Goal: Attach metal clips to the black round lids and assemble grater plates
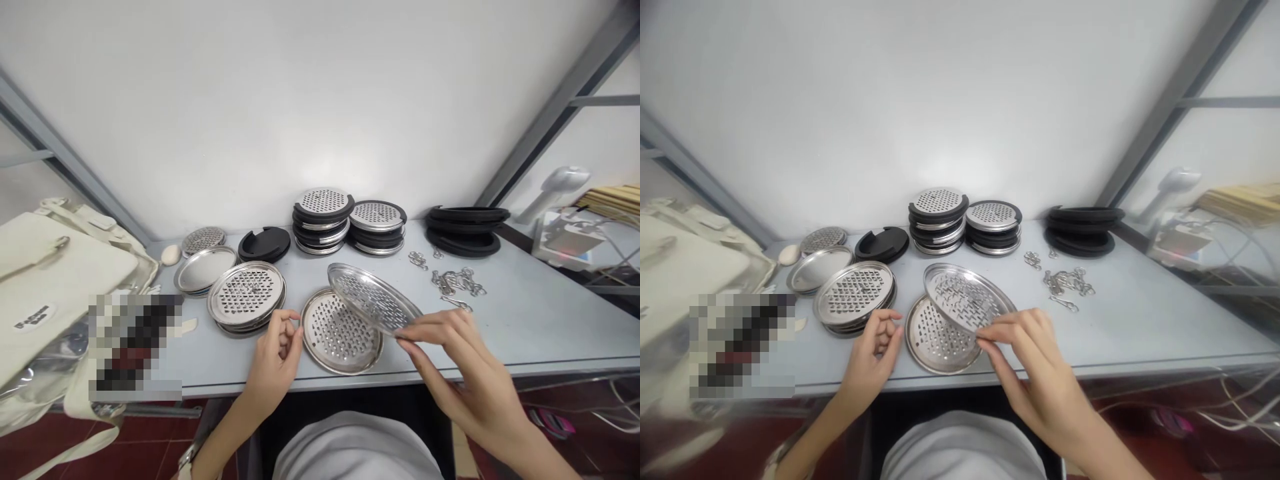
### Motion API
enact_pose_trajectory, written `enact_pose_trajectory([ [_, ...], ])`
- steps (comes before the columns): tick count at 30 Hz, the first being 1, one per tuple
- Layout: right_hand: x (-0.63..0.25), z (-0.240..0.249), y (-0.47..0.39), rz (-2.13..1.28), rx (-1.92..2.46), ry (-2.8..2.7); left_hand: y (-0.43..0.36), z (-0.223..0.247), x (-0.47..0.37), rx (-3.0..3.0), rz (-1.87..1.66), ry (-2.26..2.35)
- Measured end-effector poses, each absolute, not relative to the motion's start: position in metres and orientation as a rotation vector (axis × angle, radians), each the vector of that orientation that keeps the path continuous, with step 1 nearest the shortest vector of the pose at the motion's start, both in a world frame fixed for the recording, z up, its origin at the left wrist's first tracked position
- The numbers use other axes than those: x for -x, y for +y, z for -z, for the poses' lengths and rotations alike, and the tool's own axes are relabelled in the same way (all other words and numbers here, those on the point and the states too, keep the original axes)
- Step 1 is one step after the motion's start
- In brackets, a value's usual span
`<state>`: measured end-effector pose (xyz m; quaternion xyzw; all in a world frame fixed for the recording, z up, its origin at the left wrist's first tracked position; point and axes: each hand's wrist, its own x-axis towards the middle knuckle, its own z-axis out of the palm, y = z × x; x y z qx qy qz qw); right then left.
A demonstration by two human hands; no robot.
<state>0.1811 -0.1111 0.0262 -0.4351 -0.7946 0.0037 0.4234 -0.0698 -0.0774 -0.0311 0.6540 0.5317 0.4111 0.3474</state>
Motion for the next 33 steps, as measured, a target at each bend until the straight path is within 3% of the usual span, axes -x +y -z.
enact_pose_trajectory([
  [10, -0.18, -0.037, -0.126, -0.48, 0.91, -1.822, -0.08, 0.029, 0.077, -1.698, -1.1, 1.187],
  [19, -0.179, -0.012, -0.087, -1.084, 1.261, -1.37, -0.076, 0.031, 0.079, -1.554, -1.06, 1.226],
  [33, -0.174, 0.019, -0.048, -0.714, 1.473, -1.64, -0.068, 0.029, 0.073, -1.754, -0.897, 1.41],
])
